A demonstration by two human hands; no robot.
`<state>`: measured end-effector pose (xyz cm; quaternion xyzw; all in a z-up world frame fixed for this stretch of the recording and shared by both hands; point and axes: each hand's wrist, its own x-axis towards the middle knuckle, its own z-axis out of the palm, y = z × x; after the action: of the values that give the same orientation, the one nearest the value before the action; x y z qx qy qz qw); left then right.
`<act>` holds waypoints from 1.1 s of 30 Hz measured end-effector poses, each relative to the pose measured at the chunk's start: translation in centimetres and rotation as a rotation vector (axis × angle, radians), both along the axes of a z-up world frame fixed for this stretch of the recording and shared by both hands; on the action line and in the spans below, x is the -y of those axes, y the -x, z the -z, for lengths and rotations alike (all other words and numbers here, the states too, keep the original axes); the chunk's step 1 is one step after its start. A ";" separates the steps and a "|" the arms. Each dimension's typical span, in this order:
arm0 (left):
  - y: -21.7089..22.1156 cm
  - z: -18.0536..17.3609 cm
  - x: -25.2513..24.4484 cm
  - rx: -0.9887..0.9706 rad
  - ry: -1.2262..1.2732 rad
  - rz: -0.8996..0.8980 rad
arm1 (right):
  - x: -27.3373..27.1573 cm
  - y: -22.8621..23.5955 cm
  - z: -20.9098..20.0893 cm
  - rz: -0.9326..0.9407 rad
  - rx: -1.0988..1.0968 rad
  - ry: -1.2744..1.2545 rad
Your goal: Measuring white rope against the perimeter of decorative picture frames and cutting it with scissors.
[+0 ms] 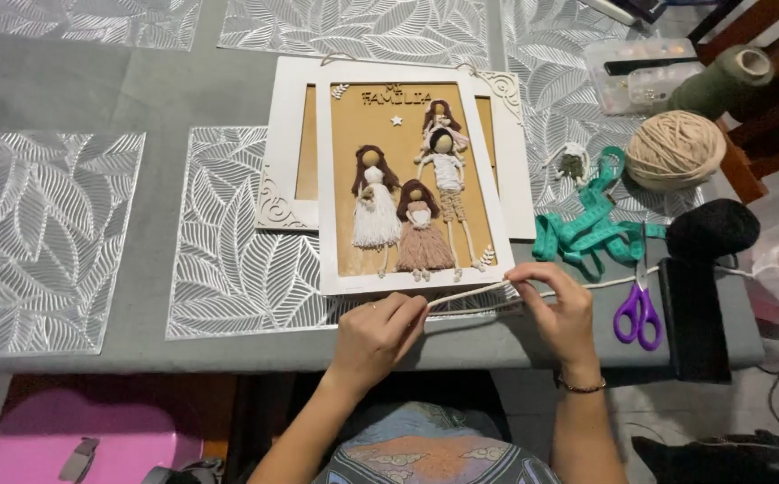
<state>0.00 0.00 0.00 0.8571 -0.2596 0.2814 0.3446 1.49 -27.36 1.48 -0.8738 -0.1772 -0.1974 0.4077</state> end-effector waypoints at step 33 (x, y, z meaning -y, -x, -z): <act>0.1 1.1 -2.2 0.093 0.070 0.180 | -8.0 -24.1 -2.4 -0.099 -0.726 -1.270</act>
<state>-0.07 2.16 -1.09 0.8039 -0.3413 0.2978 0.3856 25.57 -19.34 3.93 -0.4703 0.0784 0.0587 0.8771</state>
